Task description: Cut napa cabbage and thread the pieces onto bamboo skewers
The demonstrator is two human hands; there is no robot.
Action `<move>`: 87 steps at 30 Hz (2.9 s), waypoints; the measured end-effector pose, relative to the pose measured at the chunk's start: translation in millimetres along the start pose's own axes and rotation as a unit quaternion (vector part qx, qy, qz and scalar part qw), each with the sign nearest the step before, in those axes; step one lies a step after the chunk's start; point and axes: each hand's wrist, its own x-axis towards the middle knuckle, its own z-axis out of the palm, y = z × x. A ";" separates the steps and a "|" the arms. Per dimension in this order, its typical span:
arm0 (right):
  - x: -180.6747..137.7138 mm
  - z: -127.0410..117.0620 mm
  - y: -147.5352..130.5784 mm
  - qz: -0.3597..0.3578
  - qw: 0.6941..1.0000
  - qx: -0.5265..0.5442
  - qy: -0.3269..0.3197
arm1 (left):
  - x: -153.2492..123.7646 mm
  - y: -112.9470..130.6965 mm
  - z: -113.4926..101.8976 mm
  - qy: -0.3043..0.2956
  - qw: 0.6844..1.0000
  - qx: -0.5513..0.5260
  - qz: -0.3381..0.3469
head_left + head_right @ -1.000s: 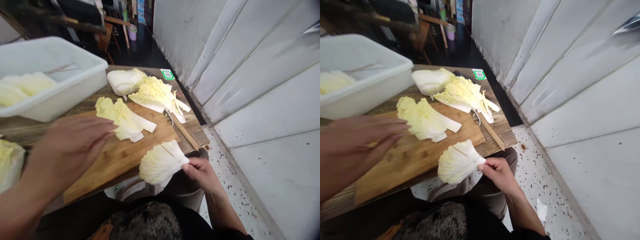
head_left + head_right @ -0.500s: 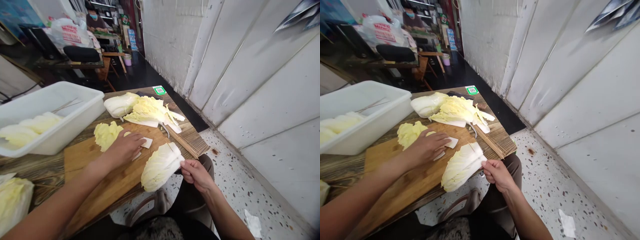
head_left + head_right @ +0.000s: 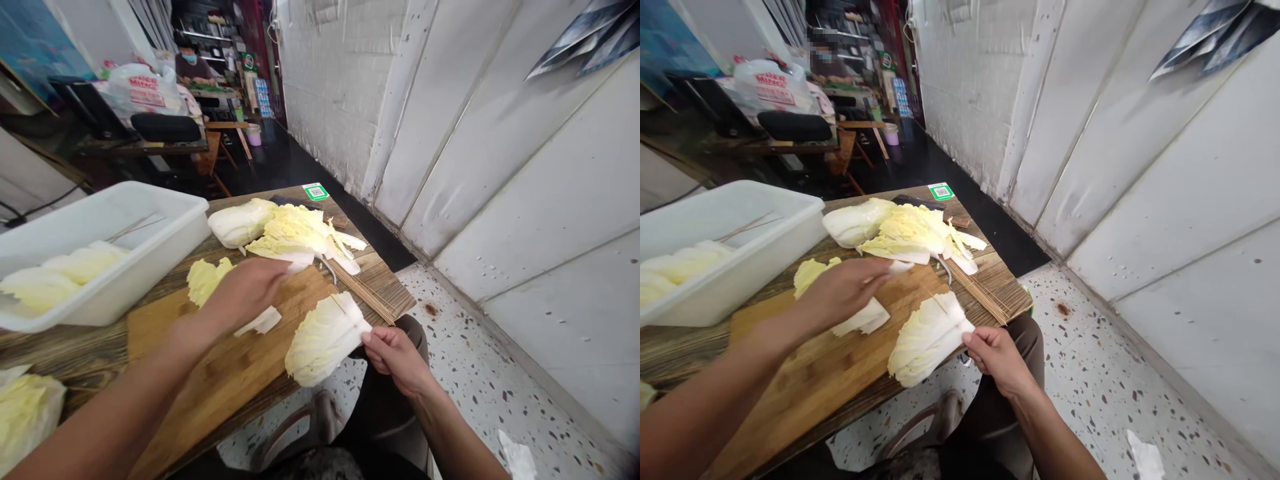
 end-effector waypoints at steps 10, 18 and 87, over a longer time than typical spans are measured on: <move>-15.4 35.1 -56.1 -0.174 0.892 -0.352 -0.224 | -141.4 31.6 -20.5 0.016 0.717 -0.579 -0.388; -2.5 56.6 -50.9 -0.134 0.855 -0.416 -0.280 | -184.6 34.6 27.8 0.071 0.561 -0.700 -0.435; -16.2 55.5 -85.1 -0.144 0.809 -0.478 -0.310 | -172.8 29.1 22.4 -0.008 0.632 -0.652 -0.419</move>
